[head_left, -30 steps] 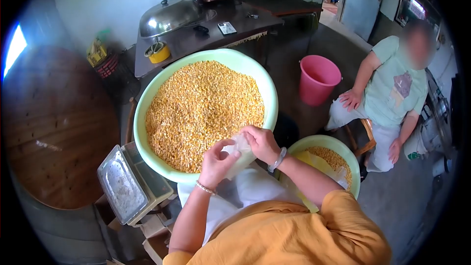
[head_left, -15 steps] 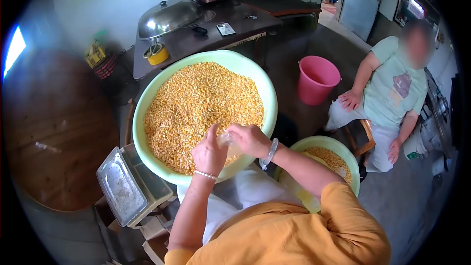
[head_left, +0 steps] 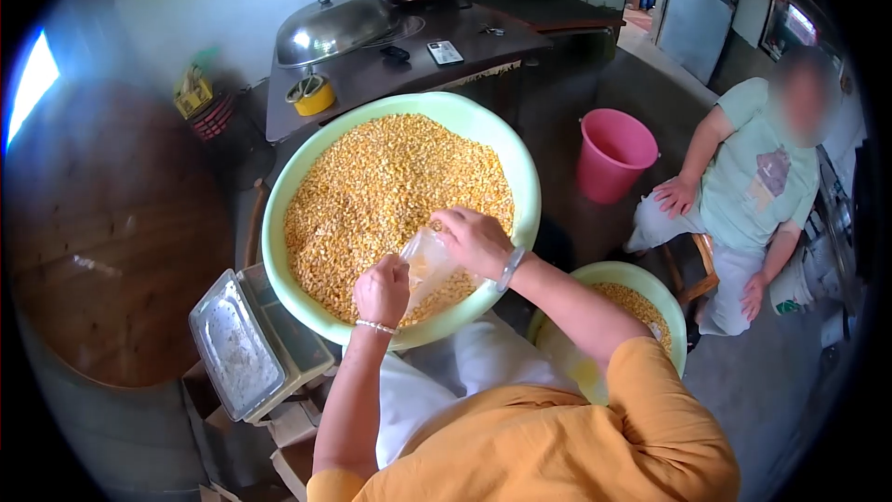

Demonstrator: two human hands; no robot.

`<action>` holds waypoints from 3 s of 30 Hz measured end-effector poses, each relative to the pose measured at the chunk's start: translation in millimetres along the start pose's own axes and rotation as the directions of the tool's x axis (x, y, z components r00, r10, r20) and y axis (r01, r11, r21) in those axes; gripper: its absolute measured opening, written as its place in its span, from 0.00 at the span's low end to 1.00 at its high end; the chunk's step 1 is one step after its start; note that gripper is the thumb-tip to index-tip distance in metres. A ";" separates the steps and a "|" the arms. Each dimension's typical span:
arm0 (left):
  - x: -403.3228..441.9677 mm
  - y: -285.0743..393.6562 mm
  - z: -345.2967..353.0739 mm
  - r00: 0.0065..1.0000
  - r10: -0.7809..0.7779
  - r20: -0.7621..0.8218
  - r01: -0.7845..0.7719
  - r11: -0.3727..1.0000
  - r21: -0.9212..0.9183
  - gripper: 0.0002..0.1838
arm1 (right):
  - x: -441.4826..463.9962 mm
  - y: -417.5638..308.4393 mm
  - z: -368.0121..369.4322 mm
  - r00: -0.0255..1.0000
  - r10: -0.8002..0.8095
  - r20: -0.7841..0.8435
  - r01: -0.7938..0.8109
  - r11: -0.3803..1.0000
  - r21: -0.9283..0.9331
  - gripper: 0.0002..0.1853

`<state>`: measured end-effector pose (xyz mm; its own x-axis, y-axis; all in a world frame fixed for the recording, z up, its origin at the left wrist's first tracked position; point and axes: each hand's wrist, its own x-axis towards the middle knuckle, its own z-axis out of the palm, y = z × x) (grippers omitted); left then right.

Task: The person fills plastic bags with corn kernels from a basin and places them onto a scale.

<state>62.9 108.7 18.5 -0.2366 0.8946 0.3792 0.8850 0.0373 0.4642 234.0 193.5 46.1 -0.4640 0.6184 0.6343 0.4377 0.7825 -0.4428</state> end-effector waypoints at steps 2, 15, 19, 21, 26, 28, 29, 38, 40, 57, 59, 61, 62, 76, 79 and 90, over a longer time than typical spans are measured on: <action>0.9 -7.4 7.0 0.999 -0.002 -0.038 0.002 1.000 -0.025 0.06 | 11.3 -19.4 -18.8 0.980 -0.171 -0.097 0.177 0.983 0.051 0.07; 12.1 -64.8 -31.7 0.957 -0.284 -0.056 0.290 0.941 0.173 0.09 | 0.0 -16.5 31.2 0.469 -0.190 0.862 0.392 0.920 -0.011 0.08; 10.5 -28.2 -57.1 0.905 0.194 -0.378 -0.140 0.976 0.166 0.13 | 0.5 -15.0 44.3 0.557 -0.141 0.818 0.333 0.941 -0.064 0.10; 5.3 -13.6 -53.5 0.895 0.326 -0.304 -0.325 0.944 0.055 0.11 | 1.6 -12.3 50.0 0.575 -0.103 0.812 0.254 0.966 -0.057 0.11; -4.6 -40.6 2.3 0.911 0.094 0.402 -0.174 0.970 0.169 0.09 | 6.2 -9.5 53.3 0.574 0.060 0.817 0.082 0.988 -0.130 0.18; -5.0 -44.0 5.0 0.889 0.065 0.453 -0.179 0.961 0.212 0.16 | 10.2 -15.5 44.2 0.624 0.119 0.772 0.009 0.987 -0.160 0.22; -7.2 -45.4 6.0 0.877 0.045 0.478 -0.178 0.955 0.236 0.19 | 9.2 -14.3 46.0 0.633 0.122 0.765 0.012 0.986 -0.168 0.24; -0.6 -41.6 -4.6 0.798 -0.108 0.592 -0.068 0.961 0.268 0.38 | 21.3 -7.5 53.8 0.691 0.144 0.708 0.037 0.972 -0.233 0.19; 9.3 -26.8 -18.4 0.749 -0.099 0.656 -0.120 0.952 0.280 0.32 | 12.4 -8.7 53.0 0.791 -0.062 0.609 0.197 0.968 -0.157 0.16; -3.6 -71.2 -44.0 0.977 -0.166 -0.131 0.182 0.976 0.121 0.22 | -8.2 -20.4 107.6 0.478 -0.447 0.756 0.660 0.751 0.027 0.14; -0.2 -79.7 -43.2 0.910 -0.403 0.100 0.414 0.901 -0.131 0.22 | -7.5 -33.5 113.7 0.446 -0.337 0.829 0.630 0.776 -0.024 0.14; 1.1 -80.9 -42.7 0.963 -0.211 -0.169 0.219 0.975 0.034 0.23 | -10.1 -35.1 120.9 0.477 -0.277 0.834 0.579 0.813 -0.060 0.14; -2.4 -80.4 -41.4 0.955 -0.101 -0.278 0.142 0.981 0.134 0.23 | -14.0 -31.7 125.3 0.471 -0.270 0.840 0.592 0.802 -0.075 0.14; 9.7 -89.6 -30.3 0.949 -0.311 0.042 0.294 0.928 0.230 0.13 | -10.7 -36.9 142.7 0.611 -0.395 0.685 0.563 0.826 -0.026 0.17; 11.7 -83.2 -34.8 0.940 -0.330 0.087 0.300 0.921 0.248 0.14 | -16.1 -35.9 148.9 0.606 -0.339 0.720 0.577 0.810 -0.104 0.18; 6.8 -81.4 -35.0 0.941 -0.329 0.081 0.307 0.928 0.212 0.17 | 46.8 -37.9 85.7 0.892 -0.451 -0.019 0.445 0.872 0.203 0.11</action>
<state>-24.8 96.1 11.3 -0.4814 0.8654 0.1391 0.8337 0.4031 0.3775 129.8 199.0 38.3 -0.5966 0.1972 0.7779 0.0188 0.9725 -0.2322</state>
